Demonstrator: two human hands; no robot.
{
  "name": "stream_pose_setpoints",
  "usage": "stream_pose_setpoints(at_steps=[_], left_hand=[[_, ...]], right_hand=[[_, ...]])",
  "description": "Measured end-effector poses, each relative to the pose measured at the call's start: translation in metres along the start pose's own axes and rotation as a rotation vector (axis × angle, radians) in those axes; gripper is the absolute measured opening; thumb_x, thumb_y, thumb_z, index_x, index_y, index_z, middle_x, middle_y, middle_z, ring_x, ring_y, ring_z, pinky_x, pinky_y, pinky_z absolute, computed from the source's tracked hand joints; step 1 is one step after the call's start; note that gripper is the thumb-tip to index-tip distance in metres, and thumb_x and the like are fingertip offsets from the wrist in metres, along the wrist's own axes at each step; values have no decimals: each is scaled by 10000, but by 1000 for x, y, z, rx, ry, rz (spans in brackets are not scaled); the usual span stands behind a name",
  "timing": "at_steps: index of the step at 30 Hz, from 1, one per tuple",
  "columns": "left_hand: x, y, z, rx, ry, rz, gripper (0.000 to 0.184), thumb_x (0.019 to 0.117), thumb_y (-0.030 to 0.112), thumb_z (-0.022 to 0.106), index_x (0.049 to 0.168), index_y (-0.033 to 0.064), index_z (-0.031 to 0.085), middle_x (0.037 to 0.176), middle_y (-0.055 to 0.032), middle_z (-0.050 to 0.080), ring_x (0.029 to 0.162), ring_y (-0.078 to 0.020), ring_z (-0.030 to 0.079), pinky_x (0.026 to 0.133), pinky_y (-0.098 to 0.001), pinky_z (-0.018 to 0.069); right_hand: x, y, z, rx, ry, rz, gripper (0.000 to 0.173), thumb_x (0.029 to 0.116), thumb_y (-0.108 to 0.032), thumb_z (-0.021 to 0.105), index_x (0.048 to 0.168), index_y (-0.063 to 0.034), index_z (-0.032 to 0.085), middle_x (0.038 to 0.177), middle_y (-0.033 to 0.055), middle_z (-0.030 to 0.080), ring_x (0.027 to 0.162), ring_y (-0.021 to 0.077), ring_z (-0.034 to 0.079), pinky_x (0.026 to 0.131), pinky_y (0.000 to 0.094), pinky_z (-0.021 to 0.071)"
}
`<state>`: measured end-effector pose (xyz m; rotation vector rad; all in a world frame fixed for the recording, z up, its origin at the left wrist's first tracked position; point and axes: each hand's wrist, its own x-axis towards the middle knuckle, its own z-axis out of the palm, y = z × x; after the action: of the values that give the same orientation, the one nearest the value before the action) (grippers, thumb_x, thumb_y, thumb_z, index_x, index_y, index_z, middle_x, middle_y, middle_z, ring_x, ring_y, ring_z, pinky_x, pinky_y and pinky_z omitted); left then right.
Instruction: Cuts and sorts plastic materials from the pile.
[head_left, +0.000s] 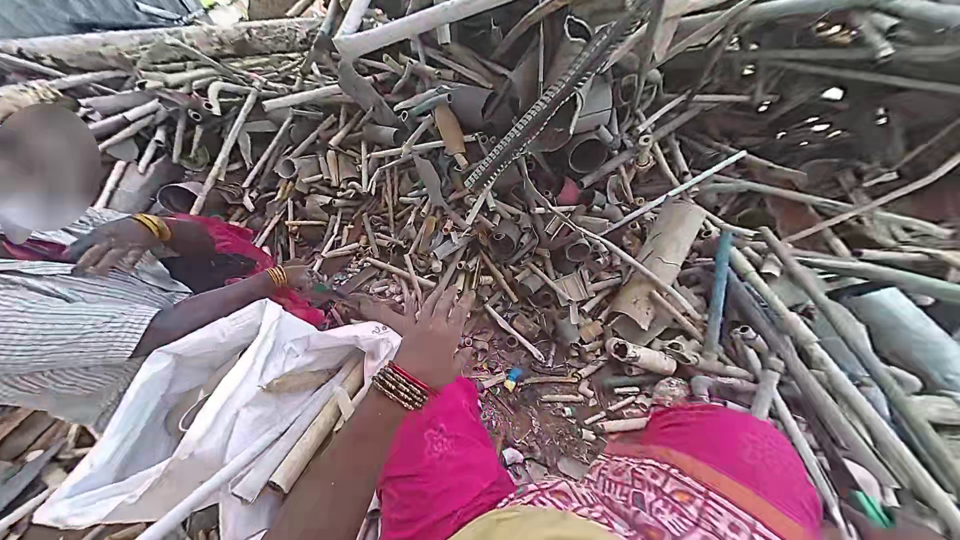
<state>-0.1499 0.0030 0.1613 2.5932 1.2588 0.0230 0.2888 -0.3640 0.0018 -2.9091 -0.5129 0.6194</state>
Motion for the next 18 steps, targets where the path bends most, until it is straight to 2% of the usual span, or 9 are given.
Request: stream_pose_setpoints(at_steps=[3,5,7,9,11,13,15,16,18], left_hand=[[45,37,15,10,-474,63,746,1016,276,649,1624,92,256,1658,-189,283,1555,-381,204,1222,-653,81],[62,55,34,100,-608,132,737,1006,254,662,1612,78,282,1633,-217,321,1537,-415,238,1208,-694,93],[71,68,45,108,-646,196,741,1006,256,667,1611,69,283,1619,-238,335,1526,-427,261,1204,-698,105],[83,74,57,51,-620,241,724,1024,272,638,1618,82,270,1622,-227,335,1525,-406,277,1221,-654,133],[100,74,84,-23,-588,229,704,1038,297,612,1616,84,273,1613,-218,359,1501,-386,337,1221,-588,215],[118,68,122,26,-686,149,701,1041,282,606,1610,50,269,1595,-255,366,1452,-428,399,1169,-604,314],[129,63,147,131,-862,117,636,1005,206,652,1525,-41,383,1509,-334,434,1384,-510,444,1100,-685,352],[133,61,153,150,-922,132,616,1007,207,651,1508,-50,402,1489,-334,458,1379,-505,455,1097,-686,355],[141,56,160,102,-938,192,651,1029,267,625,1545,-22,353,1491,-324,460,1384,-486,464,1108,-657,375]], right_hand=[[-13,26,3,-12,-72,85,532,1013,-262,611,1305,178,551,1295,439,562,1255,590,536,1039,722,394],[-20,21,-10,4,-26,106,506,1023,-241,610,1318,165,546,1289,438,565,1244,592,541,1031,720,401],[-29,-4,-35,-6,79,70,487,1007,-185,631,1350,147,533,1278,444,567,1228,608,544,1009,741,399],[-35,-39,-57,-32,170,-39,459,994,-115,628,1374,122,532,1225,448,588,1175,629,564,964,767,397],[-34,-81,-70,-76,187,-146,447,1020,-116,606,1408,88,523,1207,441,601,1144,638,575,928,781,402],[-30,-131,-71,-161,98,-168,446,1071,-202,555,1463,7,511,1248,393,614,1178,599,582,942,753,421],[-21,-186,-61,-316,-39,-182,449,1097,-283,492,1488,-63,507,1275,334,635,1197,538,606,948,697,462],[-15,-214,-50,-393,-118,-204,440,1100,-292,469,1479,-72,508,1294,307,636,1212,508,612,953,675,475],[1,-265,-14,-453,-278,-297,430,1091,-269,461,1460,-52,498,1313,282,629,1239,464,611,972,639,485]])
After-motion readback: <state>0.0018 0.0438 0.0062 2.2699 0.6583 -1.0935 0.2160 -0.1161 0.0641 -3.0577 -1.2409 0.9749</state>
